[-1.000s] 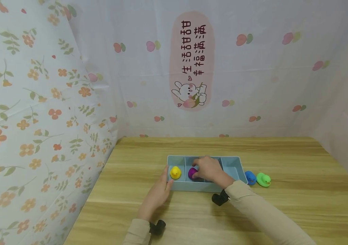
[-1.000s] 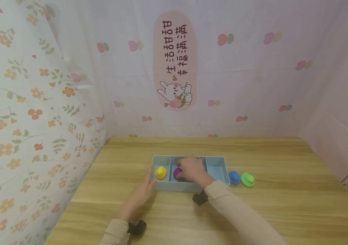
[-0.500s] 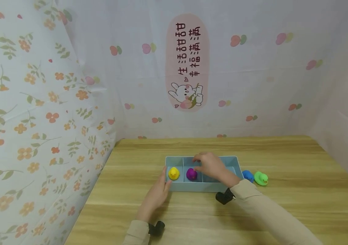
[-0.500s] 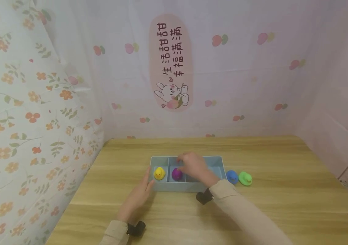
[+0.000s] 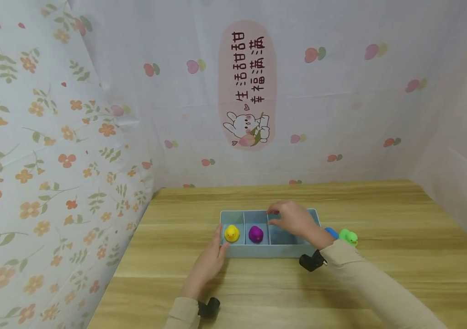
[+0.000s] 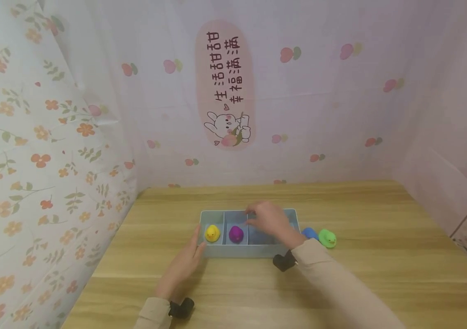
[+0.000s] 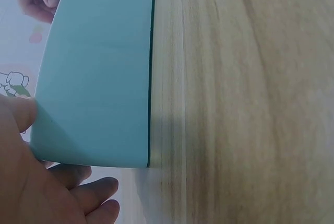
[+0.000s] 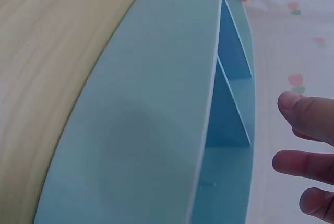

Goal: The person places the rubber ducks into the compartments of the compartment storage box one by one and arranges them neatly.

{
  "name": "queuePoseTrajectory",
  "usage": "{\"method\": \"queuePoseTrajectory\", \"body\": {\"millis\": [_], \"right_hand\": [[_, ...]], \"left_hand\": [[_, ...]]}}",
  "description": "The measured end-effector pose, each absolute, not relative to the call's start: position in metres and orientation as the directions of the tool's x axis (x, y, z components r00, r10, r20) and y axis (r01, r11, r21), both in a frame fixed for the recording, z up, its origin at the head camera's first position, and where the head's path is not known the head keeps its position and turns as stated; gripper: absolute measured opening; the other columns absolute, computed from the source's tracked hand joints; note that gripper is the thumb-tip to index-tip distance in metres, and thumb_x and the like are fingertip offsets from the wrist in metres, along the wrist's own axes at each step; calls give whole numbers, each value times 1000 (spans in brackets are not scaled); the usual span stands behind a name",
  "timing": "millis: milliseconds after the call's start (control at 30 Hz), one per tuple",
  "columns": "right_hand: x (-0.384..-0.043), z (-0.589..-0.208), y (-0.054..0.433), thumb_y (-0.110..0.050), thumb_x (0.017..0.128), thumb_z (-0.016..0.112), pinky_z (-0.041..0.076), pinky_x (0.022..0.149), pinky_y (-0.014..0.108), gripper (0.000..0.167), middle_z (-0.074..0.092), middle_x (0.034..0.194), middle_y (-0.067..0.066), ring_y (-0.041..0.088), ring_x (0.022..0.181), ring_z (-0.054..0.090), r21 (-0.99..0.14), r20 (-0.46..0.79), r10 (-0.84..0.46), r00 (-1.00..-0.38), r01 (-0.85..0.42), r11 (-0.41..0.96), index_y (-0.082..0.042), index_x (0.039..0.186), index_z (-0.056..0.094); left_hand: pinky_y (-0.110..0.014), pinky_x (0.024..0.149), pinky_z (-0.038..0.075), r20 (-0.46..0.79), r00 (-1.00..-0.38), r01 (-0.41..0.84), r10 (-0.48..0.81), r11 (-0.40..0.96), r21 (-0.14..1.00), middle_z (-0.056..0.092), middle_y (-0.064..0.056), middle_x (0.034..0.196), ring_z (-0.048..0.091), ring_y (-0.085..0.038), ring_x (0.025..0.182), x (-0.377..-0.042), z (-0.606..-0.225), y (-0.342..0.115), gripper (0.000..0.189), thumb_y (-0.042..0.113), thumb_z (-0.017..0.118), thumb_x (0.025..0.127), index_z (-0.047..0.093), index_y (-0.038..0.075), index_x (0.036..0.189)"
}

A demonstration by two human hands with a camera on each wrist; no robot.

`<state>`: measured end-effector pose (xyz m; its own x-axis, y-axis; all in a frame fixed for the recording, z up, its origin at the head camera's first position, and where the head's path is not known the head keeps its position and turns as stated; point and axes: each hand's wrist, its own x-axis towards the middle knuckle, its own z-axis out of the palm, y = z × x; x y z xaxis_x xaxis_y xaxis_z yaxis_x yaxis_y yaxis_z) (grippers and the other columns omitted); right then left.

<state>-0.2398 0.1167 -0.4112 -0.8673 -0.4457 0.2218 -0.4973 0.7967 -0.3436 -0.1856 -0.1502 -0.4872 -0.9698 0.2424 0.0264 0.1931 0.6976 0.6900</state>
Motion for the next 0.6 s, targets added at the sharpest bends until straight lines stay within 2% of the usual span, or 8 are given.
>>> {"method": "queuePoseTrajectory", "body": {"millis": [267,600], "right_hand": [[-244,-412,140,-21,77,79,55,64,33,24,72,90,4,22,84,67,-303,264,-431,-863,-498,812,-9,97,73],[-241,-412,169,-23,78,79,53,63,34,22,71,88,3,23,84,65,-328,252,-379,-891,-447,832,-11,96,73]], "left_hand": [[-51,116,24,28,-969,198,245,704,683,16,-16,158,28,-36,142,-187,-488,-149,62,27,37,104,5,9,154],[-52,116,24,45,-965,219,257,702,677,17,-17,158,28,-38,141,-187,-489,-151,61,28,36,105,5,8,154]]}}
